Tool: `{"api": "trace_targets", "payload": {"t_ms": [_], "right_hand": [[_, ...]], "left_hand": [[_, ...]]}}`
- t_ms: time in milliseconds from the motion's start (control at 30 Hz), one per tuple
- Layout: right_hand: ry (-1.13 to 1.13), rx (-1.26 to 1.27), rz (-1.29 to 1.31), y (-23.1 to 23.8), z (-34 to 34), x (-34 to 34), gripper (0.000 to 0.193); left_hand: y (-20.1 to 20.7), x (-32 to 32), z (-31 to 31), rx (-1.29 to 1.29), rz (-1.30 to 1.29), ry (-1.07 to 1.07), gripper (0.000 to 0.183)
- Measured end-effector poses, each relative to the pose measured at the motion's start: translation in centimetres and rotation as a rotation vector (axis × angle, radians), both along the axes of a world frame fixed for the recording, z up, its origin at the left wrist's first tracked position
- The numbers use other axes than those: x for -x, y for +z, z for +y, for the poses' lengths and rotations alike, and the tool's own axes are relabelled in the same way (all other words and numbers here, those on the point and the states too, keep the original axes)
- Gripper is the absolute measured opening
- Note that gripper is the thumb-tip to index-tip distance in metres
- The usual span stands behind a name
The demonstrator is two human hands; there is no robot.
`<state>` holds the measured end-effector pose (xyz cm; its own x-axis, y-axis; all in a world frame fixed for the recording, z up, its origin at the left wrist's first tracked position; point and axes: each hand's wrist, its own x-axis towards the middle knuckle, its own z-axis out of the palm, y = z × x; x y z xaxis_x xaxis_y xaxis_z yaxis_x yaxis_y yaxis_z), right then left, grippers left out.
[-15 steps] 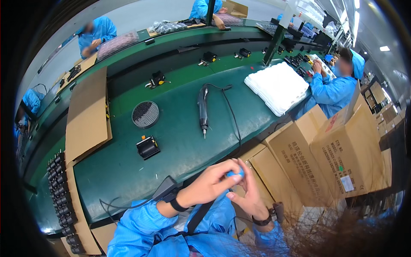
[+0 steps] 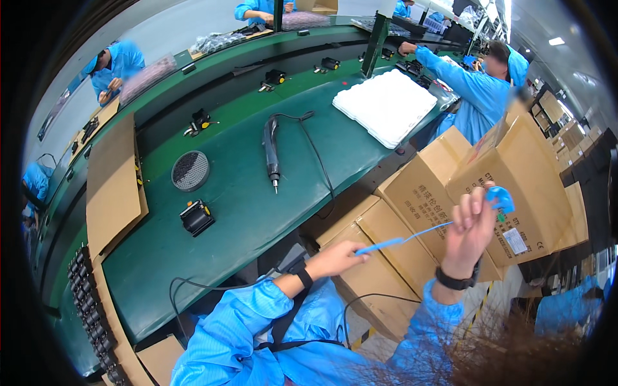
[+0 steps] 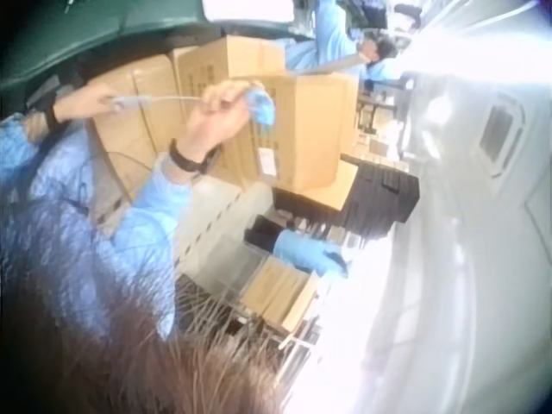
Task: The person assembles small black electronic housings by inserting yellow internal components by hand and then securing them with an electric screwdriver at a factory workbench.
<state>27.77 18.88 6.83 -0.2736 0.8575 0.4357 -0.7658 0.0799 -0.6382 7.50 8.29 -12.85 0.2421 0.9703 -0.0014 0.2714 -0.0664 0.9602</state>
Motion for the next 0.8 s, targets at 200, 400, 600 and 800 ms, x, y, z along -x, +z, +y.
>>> {"api": "trace_targets", "payload": {"t_ms": [200,400,600,800], "right_hand": [[-0.461,-0.043,-0.654,-2.8,2.1,-8.8,0.022],[-0.316,-0.195,-1.496,-16.1,4.5,-9.8,0.019],[-0.652,-0.466,-1.576,-27.4,6.5,-14.4,0.028],[-0.402,-0.381,-1.491,-22.8,0.8,-5.2,0.024]], "left_hand": [[-1.7,-2.1,6.9,0.277,-0.595,0.219,0.030],[-4.3,-9.4,12.4,0.295,-0.622,0.153,0.055],[-6.0,-8.3,9.5,0.076,-0.136,0.307,0.070],[-3.7,-0.6,2.7,0.000,0.104,0.277,0.046]]}}
